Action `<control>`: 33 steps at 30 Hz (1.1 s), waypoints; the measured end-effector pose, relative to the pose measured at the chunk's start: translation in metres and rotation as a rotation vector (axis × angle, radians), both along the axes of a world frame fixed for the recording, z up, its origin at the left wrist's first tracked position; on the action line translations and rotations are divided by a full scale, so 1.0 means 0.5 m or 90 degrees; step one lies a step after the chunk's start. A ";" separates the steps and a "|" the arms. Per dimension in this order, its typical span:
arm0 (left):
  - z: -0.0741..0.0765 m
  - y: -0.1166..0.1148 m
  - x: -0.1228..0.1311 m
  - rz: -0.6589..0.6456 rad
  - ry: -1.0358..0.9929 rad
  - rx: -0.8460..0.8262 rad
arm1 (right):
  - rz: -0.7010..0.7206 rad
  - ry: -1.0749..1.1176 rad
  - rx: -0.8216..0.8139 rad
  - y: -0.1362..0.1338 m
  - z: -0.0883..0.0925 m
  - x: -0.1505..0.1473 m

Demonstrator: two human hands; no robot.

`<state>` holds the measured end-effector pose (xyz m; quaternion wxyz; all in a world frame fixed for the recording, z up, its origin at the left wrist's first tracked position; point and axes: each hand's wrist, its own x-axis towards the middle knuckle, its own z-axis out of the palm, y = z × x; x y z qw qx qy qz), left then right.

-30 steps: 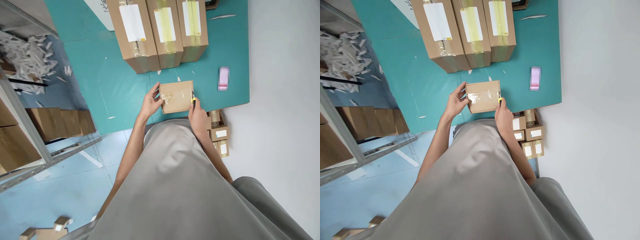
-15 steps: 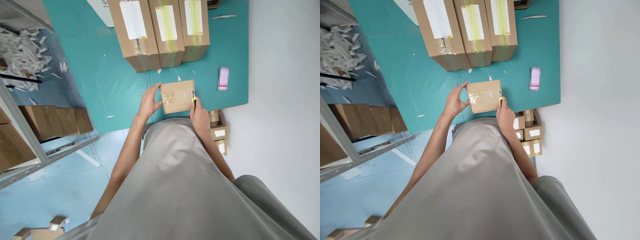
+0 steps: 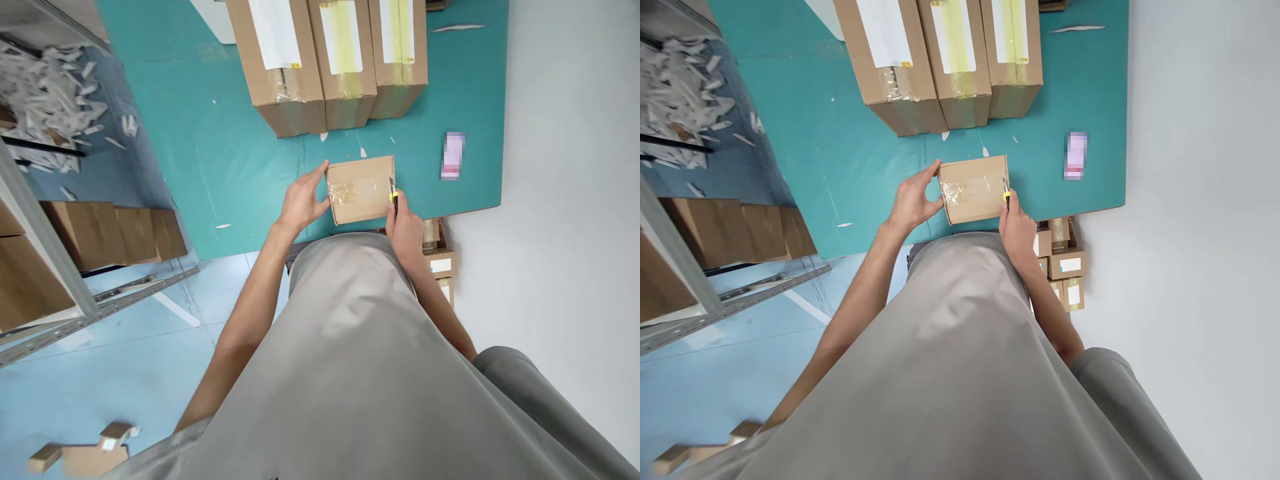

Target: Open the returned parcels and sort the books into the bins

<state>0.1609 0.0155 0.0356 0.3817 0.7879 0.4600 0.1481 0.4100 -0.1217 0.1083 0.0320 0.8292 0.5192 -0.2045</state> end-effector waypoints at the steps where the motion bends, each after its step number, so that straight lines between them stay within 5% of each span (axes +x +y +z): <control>1: 0.002 -0.002 -0.002 0.001 0.002 0.001 | 0.003 -0.004 0.001 -0.001 -0.001 0.001; 10: 0.007 -0.006 -0.037 -0.039 -0.054 -0.053 | 0.006 0.007 -0.011 0.007 0.012 0.001; 15: 0.050 -0.025 0.045 -0.038 -0.060 0.043 | -0.023 0.037 0.012 0.005 0.021 0.013; 21: 0.078 -0.074 0.182 -0.178 -0.043 0.108 | -0.025 0.054 0.025 -0.004 0.048 0.029; 27: 0.052 -0.082 0.184 -0.193 -0.012 0.102 | -0.002 0.070 -0.057 0.025 0.081 0.016; 33: 0.060 -0.082 0.182 -0.191 0.001 0.103 | -0.014 0.054 -0.077 0.058 0.086 0.002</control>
